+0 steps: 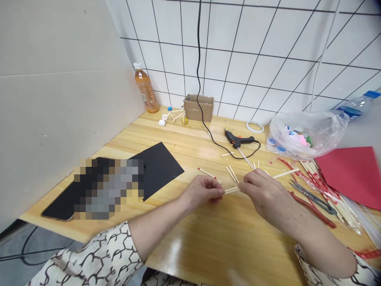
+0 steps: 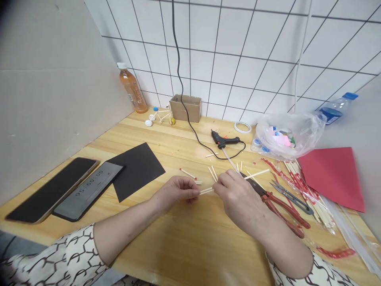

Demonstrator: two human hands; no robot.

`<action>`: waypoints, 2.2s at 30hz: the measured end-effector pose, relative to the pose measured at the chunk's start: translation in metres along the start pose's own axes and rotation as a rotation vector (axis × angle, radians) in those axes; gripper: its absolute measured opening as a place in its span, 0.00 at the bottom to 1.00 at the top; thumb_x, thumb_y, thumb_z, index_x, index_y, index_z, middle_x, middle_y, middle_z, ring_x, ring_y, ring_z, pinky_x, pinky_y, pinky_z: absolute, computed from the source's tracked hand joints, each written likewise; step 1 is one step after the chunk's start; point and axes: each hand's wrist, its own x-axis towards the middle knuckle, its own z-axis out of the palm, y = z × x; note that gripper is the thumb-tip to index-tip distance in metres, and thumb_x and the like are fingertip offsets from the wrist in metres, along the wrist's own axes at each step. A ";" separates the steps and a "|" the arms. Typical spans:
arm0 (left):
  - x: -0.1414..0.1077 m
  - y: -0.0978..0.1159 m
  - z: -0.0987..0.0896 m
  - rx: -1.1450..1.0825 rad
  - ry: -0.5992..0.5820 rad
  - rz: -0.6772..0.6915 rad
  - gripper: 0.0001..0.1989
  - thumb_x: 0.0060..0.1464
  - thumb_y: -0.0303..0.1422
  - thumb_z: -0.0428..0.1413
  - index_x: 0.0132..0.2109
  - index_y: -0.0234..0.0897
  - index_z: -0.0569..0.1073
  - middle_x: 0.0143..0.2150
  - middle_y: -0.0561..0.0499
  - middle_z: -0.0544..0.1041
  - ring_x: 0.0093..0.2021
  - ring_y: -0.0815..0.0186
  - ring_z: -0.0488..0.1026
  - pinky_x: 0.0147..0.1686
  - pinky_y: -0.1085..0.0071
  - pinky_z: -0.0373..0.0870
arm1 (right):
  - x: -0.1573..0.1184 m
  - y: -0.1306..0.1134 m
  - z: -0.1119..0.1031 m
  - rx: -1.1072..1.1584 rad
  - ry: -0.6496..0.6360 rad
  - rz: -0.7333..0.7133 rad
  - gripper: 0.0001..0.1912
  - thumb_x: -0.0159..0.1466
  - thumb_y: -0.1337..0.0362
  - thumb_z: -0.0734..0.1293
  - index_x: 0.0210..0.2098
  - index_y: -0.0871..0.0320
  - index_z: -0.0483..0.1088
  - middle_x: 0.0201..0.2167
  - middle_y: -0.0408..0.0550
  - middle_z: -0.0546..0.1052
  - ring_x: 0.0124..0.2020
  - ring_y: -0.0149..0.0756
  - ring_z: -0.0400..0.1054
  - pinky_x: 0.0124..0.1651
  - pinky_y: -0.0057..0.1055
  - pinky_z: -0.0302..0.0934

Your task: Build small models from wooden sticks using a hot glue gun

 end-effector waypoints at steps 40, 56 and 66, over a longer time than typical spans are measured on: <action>-0.009 -0.011 0.008 0.515 0.036 0.248 0.06 0.46 0.30 0.52 0.26 0.33 0.70 0.20 0.55 0.64 0.23 0.73 0.59 0.23 0.76 0.54 | 0.004 -0.001 0.030 1.280 -0.027 0.829 0.15 0.47 0.53 0.70 0.24 0.61 0.70 0.17 0.41 0.69 0.20 0.27 0.59 0.24 0.25 0.52; 0.004 0.019 -0.030 1.082 0.342 0.420 0.07 0.48 0.28 0.51 0.30 0.36 0.74 0.25 0.53 0.72 0.25 0.70 0.65 0.27 0.75 0.59 | 0.005 0.002 0.047 1.228 -0.191 0.862 0.08 0.49 0.61 0.67 0.22 0.61 0.68 0.12 0.38 0.67 0.14 0.23 0.54 0.19 0.23 0.46; 0.014 0.019 -0.040 1.253 0.308 0.455 0.09 0.49 0.26 0.50 0.35 0.36 0.74 0.34 0.49 0.74 0.34 0.66 0.69 0.36 0.71 0.64 | 0.015 -0.017 0.046 1.093 -0.187 0.920 0.12 0.49 0.64 0.64 0.33 0.60 0.66 0.08 0.34 0.64 0.11 0.25 0.53 0.17 0.23 0.44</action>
